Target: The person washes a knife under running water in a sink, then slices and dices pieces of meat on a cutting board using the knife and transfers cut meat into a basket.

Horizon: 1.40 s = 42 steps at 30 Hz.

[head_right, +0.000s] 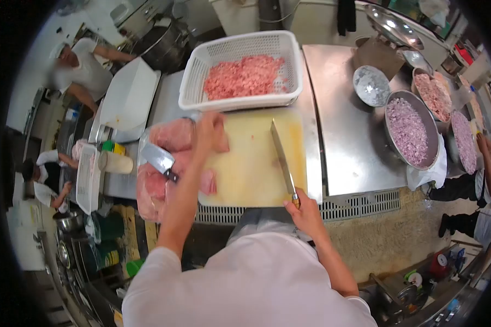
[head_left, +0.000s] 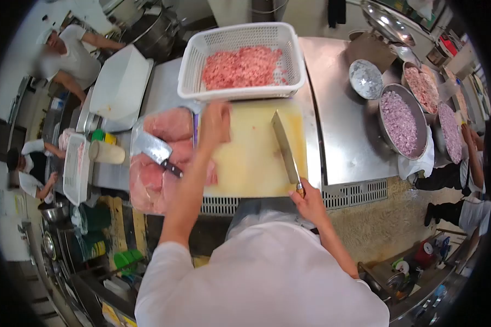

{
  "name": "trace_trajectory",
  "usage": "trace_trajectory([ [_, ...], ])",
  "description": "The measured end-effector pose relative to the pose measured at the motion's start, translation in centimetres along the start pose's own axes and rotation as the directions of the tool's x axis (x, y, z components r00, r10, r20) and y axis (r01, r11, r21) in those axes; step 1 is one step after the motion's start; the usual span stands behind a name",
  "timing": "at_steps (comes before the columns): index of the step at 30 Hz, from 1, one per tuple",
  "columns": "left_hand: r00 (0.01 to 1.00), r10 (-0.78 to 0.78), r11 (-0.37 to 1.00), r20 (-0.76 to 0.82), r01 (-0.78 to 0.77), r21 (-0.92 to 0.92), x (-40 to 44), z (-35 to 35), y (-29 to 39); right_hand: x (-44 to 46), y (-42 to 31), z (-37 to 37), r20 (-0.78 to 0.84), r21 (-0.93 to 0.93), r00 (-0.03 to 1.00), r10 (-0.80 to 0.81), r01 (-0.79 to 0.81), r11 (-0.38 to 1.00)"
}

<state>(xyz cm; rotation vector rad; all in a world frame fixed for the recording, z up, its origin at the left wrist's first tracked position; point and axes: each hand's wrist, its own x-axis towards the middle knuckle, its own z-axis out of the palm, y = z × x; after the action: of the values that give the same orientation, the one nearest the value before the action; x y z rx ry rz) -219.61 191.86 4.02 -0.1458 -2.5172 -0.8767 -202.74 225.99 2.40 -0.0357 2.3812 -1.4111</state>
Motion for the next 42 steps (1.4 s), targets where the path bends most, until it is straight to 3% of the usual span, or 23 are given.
trace_trajectory([
  [1,0.994,-0.09,0.996,0.068,0.089,0.023,3.9,-1.7,0.3,0.3,0.4,0.1,0.024,0.12,0.999,0.022,-0.025,0.993],
  [2,0.985,0.156,0.985,-0.072,-0.149,0.09,6.0,-2.5,-1.0,0.4,0.8,0.4,0.057,0.237,0.997,0.05,-0.062,0.97],
  [4,0.919,0.322,0.946,-0.228,-0.301,0.123,8.8,-5.6,0.0,0.2,0.8,0.6,0.153,0.459,0.983,0.104,-0.164,0.873],
  [7,0.994,-0.042,0.998,-0.104,0.047,0.047,4.8,-9.0,1.3,0.1,0.7,-0.3,0.294,0.567,0.927,0.231,-0.364,0.739],
  [8,0.963,-0.27,0.963,-0.012,0.27,0.008,2.5,-8.5,-0.7,0.2,0.4,-0.4,0.27,0.565,0.929,0.251,-0.364,0.74],
  [9,0.992,-0.076,0.971,0.103,0.05,0.232,-0.5,-8.3,-3.6,0.3,0.4,-0.4,0.267,0.558,0.93,0.251,-0.362,0.747],
  [11,0.924,-0.146,0.953,0.352,0.036,0.3,-7.2,-8.2,-9.4,0.3,0.7,-0.3,0.249,0.544,0.932,0.263,-0.359,0.758],
  [12,0.811,-0.359,0.932,0.461,0.291,0.214,-10.2,-8.3,-10.5,0.2,0.6,-0.3,0.235,0.538,0.934,0.269,-0.355,0.764],
  [14,0.828,-0.412,0.909,0.381,0.344,0.234,-14.3,-9.2,-8.1,0.3,0.7,-0.2,0.231,0.525,0.934,0.272,-0.354,0.774],
  [17,0.734,-0.577,0.812,0.36,0.562,0.155,-15.6,-8.7,-2.9,0.6,0.8,0.1,0.233,0.493,0.939,0.252,-0.338,0.802],
  [20,0.733,-0.572,0.82,0.367,0.508,0.263,-16.5,-6.9,-3.3,0.9,0.9,0.1,0.225,0.447,0.94,0.255,-0.332,0.831],
  [23,0.8,-0.557,0.812,0.223,0.468,0.348,-17.7,-4.9,-2.5,1.2,0.8,-0.1,0.236,0.411,0.937,0.258,-0.337,0.847],
  [26,0.831,-0.504,0.826,0.235,0.383,0.415,-18.0,-4.0,-1.0,1.2,0.7,0.4,0.219,0.376,0.937,0.273,-0.339,0.862],
  [29,0.824,-0.531,0.796,0.197,0.406,0.449,-16.9,-2.3,0.9,1.0,0.3,0.5,0.204,0.361,0.944,0.259,-0.318,0.876],
  [35,0.903,-0.354,0.935,0.243,0.34,0.097,-12.7,6.4,3.2,1.0,0.1,0.4,0.192,0.368,0.959,0.206,-0.265,0.891],
  [38,0.854,-0.404,0.906,0.329,0.424,0.012,-11.2,9.4,5.0,0.9,0.3,0.1,0.197,0.374,0.961,0.193,-0.256,0.891],
  [41,0.888,-0.37,0.925,0.273,0.38,0.017,-11.7,8.2,5.5,0.7,0.9,0.0,0.191,0.39,0.96,0.207,-0.267,0.881],
  [42,0.938,-0.23,0.971,0.259,0.237,0.003,-11.7,7.9,5.4,0.8,1.0,0.0,0.178,0.4,0.963,0.201,-0.257,0.88],
])
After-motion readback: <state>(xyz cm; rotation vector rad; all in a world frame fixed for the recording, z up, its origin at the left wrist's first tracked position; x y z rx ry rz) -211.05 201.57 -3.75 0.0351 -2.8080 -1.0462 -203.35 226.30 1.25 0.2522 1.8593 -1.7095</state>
